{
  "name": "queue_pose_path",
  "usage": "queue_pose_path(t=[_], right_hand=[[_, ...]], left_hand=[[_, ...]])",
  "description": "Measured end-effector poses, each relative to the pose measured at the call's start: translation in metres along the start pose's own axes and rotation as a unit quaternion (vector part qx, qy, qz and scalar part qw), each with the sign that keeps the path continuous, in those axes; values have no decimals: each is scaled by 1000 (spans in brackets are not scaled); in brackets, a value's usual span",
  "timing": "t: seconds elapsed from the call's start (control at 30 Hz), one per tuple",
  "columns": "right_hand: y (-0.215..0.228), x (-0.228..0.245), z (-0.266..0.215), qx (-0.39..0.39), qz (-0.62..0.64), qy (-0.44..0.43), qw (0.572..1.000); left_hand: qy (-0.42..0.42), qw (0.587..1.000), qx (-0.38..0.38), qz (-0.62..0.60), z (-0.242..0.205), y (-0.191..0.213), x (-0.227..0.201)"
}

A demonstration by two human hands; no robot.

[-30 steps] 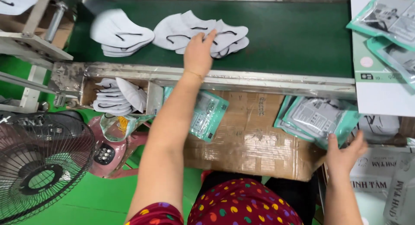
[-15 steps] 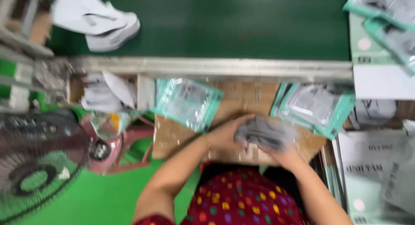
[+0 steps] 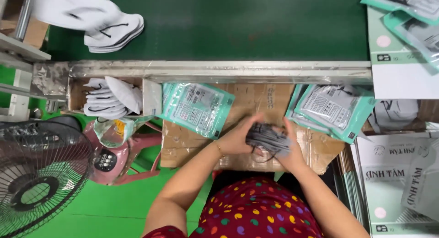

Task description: Packaging face masks into individual bags and then into a cardboard box.

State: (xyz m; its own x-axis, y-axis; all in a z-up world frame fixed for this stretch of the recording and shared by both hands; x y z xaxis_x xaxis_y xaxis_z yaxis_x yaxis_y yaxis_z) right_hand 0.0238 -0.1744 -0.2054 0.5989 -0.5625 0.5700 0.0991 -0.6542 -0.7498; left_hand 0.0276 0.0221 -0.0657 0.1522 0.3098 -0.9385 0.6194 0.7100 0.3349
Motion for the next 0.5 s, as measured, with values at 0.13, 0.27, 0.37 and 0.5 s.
queue_pose_path(t=[0.13,0.27,0.37,0.5], right_hand=[[-66,36,-21,174,-471,191,843],[-68,38,-9,104,-669,261,688],[-40,34,-24,97,-647,219,724],[-4,22,2,109,-597,143,782]], left_hand=[[-30,999,-30,10,0,2,5],[-46,989,-46,132,-4,7,-11],[-29,972,-105,207,-28,-9,15],[180,886,-269,333,-65,32,102]])
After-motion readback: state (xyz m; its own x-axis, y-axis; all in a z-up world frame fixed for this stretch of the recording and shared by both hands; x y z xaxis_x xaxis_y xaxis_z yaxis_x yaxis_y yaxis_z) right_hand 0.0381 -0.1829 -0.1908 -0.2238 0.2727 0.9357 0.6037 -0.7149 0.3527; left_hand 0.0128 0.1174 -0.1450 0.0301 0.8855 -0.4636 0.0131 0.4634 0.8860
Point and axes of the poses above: each hand's wrist, its own z-axis towards the middle knuckle, its own y-axis out of the back of the hand, x = y × z, the point moved 6 cm from there along z, towards the middle knuckle, and after that the axes turned 12 degrees about x, right-handed, at the moved point
